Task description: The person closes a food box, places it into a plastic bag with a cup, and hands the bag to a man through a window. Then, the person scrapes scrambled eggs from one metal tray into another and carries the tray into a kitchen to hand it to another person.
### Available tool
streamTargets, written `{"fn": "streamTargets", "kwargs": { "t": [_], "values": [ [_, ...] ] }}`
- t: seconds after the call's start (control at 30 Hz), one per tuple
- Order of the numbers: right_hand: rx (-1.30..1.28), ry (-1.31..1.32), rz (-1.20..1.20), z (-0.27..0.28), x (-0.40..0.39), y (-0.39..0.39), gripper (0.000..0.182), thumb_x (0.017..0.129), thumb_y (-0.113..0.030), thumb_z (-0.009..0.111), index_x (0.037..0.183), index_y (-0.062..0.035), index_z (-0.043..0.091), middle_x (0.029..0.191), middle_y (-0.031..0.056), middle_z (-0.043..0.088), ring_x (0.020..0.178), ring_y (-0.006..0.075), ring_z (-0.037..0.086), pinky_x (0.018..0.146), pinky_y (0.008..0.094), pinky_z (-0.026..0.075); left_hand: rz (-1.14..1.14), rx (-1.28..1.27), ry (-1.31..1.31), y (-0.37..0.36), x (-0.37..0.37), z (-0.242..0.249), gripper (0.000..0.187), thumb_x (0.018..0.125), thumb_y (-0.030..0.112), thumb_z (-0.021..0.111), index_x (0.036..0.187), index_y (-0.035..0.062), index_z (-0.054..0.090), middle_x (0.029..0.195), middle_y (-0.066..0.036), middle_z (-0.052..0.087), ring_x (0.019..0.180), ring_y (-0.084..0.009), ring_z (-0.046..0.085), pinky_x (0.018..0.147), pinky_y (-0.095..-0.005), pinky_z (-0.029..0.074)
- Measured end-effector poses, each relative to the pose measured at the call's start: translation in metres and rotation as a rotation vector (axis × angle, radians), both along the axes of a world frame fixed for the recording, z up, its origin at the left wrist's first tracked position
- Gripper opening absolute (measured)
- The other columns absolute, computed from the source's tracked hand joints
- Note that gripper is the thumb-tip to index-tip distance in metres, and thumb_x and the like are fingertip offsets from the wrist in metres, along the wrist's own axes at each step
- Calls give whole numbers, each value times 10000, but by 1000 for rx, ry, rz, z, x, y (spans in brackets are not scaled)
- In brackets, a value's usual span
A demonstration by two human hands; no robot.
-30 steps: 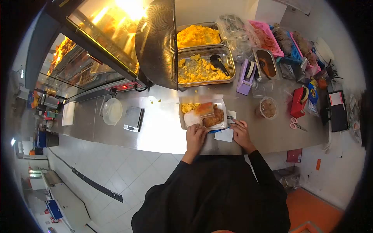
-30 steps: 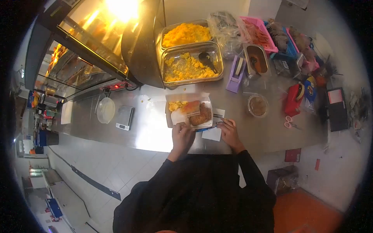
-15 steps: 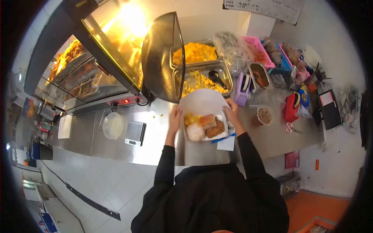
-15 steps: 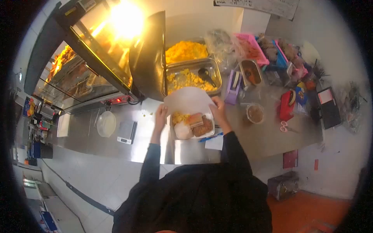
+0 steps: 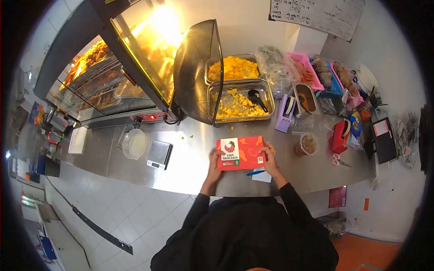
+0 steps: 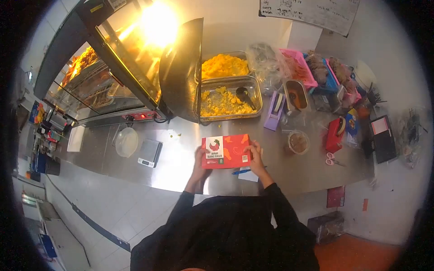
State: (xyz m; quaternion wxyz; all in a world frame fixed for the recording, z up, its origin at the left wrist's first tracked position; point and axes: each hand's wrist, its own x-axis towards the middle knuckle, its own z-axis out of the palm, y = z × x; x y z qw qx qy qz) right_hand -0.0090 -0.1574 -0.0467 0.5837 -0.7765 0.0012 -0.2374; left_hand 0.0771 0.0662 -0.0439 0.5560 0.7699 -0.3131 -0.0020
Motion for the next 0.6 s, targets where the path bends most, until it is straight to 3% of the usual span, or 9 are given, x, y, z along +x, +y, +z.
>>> {"fn": "streamTargets", "kwargs": {
  "t": [0.03, 0.07, 0.13, 0.17, 0.2, 0.27, 0.37, 0.47, 0.6],
  "values": [
    [167, 46, 16, -3, -3, 6, 194, 783, -87, 468, 972, -44, 456, 1075, 76, 423, 1058, 181, 369, 895, 291, 275, 22, -143, 126, -6, -4, -3, 325, 740, 91, 503, 1048, 76, 399, 1061, -137, 381, 1067, -258, 330, 877, -323, 311],
    [147, 62, -26, -5, -1, 4, 206, 794, -94, 452, 994, -43, 449, 1078, 82, 424, 1048, 191, 378, 895, 291, 275, 42, -285, 253, -10, -5, -6, 391, 729, 63, 502, 1093, 88, 364, 1034, -146, 416, 1040, -249, 378, 844, -312, 355],
    [107, 108, -105, 30, 7, 1, 233, 817, -108, 421, 1040, -41, 435, 1085, 94, 427, 1030, 210, 396, 896, 291, 274, 118, 5, 267, -6, 12, 20, 350, 770, 43, 431, 1110, 75, 350, 940, -142, 486, 906, -230, 489, 788, -291, 396],
    [-63, 197, -111, 64, 7, 4, 281, 840, -142, 381, 1098, -31, 395, 1110, 115, 411, 1049, 230, 385, 896, 290, 273, 91, 27, 178, -7, 14, 50, 310, 814, 68, 378, 1122, 74, 344, 884, -134, 524, 808, -213, 531, 725, -278, 425],
    [-38, 171, -102, 61, 10, 3, 287, 832, -147, 392, 1097, -39, 400, 1081, 126, 423, 1026, 246, 396, 876, 305, 292, 62, 91, 139, -5, 20, 58, 285, 844, 94, 334, 1129, 76, 340, 861, -145, 540, 770, -208, 542, 711, -274, 428],
    [7, 109, -85, 50, 16, 1, 299, 816, -159, 414, 1096, -54, 412, 1024, 147, 446, 978, 279, 419, 837, 335, 329, 19, 149, 430, -3, 26, 63, 288, 856, 151, 329, 1125, 47, 345, 973, -167, 495, 893, -227, 499, 789, -292, 388],
    [-154, 75, -187, 35, 7, 4, 322, 814, -195, 430, 1093, -38, 410, 1049, 175, 424, 1014, 305, 394, 873, 357, 305, 105, 62, -16, -5, 18, 27, 292, 827, 158, 378, 1093, 39, 397, 1127, -163, 412, 1022, -278, 395, 896, -323, 286],
    [-164, 11, -40, 61, -19, 0, 408, 784, -262, 490, 1105, -28, 395, 1147, 200, 359, 1104, 323, 324, 910, 362, 276, 82, -63, 108, 5, -15, 35, 342, 823, 221, 396, 1110, 34, 389, 1235, -147, 297, 1140, -300, 265, 948, -340, 207],
    [-398, 128, 209, 25, -35, -26, 554, 706, -308, 581, 1136, -31, 369, 1260, 202, 235, 1150, 336, 284, 921, 369, 279, -133, 116, 86, 28, -23, 22, 459, 752, 237, 533, 1132, 34, 374, 1287, -147, 227, 1120, -309, 339, 895, -332, 310]
  ]
}}
